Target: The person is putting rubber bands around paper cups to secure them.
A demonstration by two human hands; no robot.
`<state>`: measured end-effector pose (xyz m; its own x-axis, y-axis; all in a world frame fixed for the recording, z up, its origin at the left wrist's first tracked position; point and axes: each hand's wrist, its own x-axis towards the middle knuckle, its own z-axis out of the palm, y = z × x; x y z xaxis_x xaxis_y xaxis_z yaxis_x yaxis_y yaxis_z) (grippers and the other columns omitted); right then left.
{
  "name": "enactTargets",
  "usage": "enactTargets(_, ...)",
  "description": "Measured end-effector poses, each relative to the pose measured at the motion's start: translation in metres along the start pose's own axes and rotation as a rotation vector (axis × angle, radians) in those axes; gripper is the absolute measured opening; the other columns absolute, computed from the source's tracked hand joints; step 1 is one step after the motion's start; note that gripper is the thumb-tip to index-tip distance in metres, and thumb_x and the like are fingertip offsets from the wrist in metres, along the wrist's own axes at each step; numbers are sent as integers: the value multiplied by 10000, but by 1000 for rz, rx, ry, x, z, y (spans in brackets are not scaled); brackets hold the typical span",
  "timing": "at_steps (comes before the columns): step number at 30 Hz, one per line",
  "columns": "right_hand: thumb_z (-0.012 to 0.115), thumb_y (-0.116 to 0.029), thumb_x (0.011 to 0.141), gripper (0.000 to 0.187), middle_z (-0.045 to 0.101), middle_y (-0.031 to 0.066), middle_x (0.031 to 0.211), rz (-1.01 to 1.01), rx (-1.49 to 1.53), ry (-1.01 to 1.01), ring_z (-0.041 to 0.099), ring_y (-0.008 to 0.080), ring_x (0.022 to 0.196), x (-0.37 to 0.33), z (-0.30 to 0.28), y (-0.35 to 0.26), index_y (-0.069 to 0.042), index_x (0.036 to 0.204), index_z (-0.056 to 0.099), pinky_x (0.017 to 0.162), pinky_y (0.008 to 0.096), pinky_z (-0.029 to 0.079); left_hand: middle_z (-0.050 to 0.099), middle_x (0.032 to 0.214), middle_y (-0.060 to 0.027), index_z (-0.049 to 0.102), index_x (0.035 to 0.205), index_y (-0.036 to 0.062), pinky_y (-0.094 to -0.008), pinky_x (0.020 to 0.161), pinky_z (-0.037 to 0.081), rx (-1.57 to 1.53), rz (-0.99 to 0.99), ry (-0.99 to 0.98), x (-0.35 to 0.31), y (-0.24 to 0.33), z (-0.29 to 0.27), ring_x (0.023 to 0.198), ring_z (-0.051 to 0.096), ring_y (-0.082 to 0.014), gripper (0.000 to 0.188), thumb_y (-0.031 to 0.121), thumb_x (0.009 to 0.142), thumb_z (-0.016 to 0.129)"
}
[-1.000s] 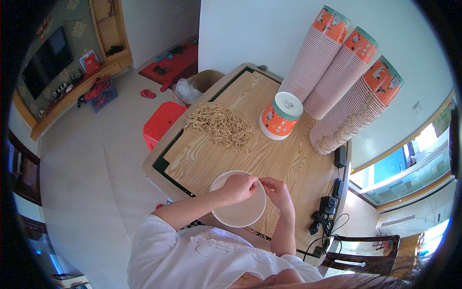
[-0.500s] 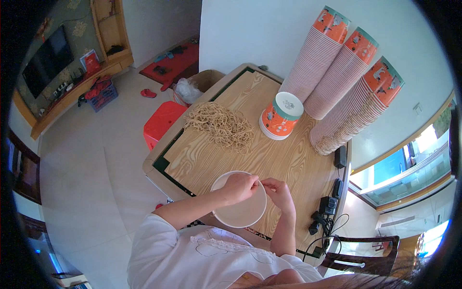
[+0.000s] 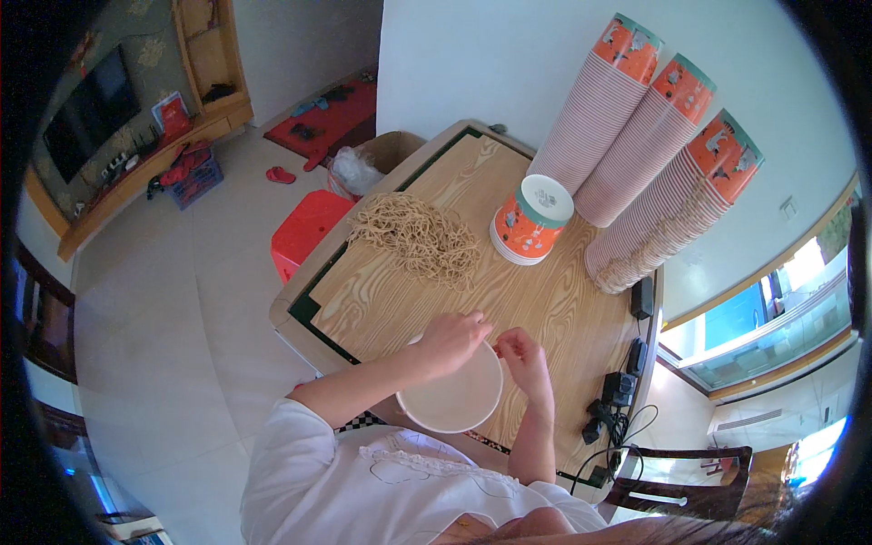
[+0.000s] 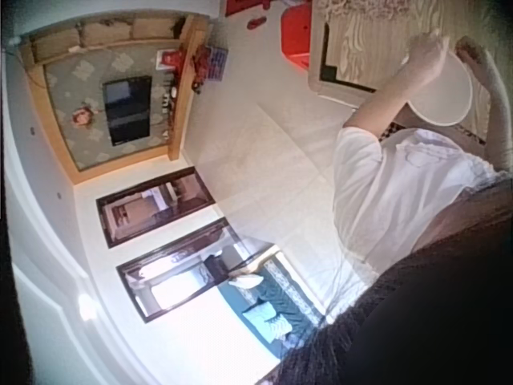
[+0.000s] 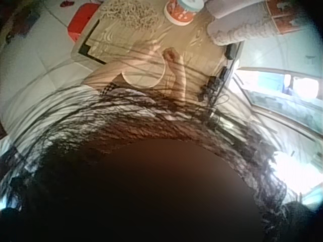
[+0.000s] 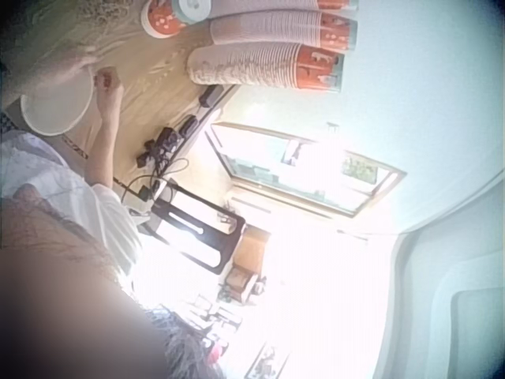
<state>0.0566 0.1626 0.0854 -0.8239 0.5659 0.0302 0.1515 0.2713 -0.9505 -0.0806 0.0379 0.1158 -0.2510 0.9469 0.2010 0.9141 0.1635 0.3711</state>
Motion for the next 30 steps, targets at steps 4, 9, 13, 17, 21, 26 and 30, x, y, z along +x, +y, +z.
enactTargets(4, 507, -8, 836, 35, 594, 53, 737, 27, 35, 5, 585, 112, 697, 3, -2, 9, 13, 850, 532, 643, 235, 473, 589, 825, -72, 572, 864, 80, -420, 634, 466, -85, 33, -114, 0, -3, -7, 743, 598, -260, 170, 211, 760, 604)
enactTargets(9, 514, -9, 837, 35, 588, 49, 747, 62, 73, 13, 580, 110, 688, 3, -1, 16, 12, 846, 540, 627, 232, 477, 626, 764, -88, 613, 831, 77, -379, 644, 475, -356, 4, -245, 1, -13, -4, 721, 611, -256, 234, 295, 751, 639)
enactTargets(13, 535, -36, 840, 53, 599, 56, 749, 23, 68, 44, 595, 121, 702, 3, 5, 18, 13, 857, 548, 631, 245, 483, 652, 800, -88, 655, 893, 85, -342, 668, 478, -673, -175, -338, 12, -24, 14, 720, 619, -215, 305, 356, 754, 656)
enactTargets(17, 532, -26, 841, 47, 589, 49, 743, 23, 128, 82, 584, 121, 687, 3, 6, 20, 9, 863, 555, 627, 245, 482, 656, 791, -49, 665, 918, 55, -285, 650, 474, -1027, -251, -469, 15, -32, 48, 711, 595, -123, 323, 348, 785, 642)
enactTargets(21, 531, -19, 840, 46, 580, 49, 755, 59, 203, 139, 570, 122, 698, 2, 11, 17, 5, 870, 556, 634, 246, 476, 648, 784, -40, 661, 903, 27, -249, 640, 471, -1419, -281, -475, 10, -37, 64, 721, 585, -97, 286, 294, 805, 631)
enactTargets(26, 540, -25, 835, 69, 585, 53, 779, 102, 176, 143, 563, 127, 715, 1, 13, 20, 4, 895, 557, 654, 251, 469, 637, 810, -34, 638, 907, 5, -225, 605, 460, -1540, -360, -484, 4, -31, 61, 693, 580, -82, 234, 214, 802, 631)
enactTargets(30, 534, -43, 829, 103, 564, 19, 755, 182, 254, 155, 519, 87, 715, 0, 15, 4, -17, 923, 566, 661, 225, 431, 634, 810, -30, 634, 903, 8, -229, 616, 462, -1608, -350, -447, 4, -32, 68, 703, 581, -87, 218, 197, 796, 633)
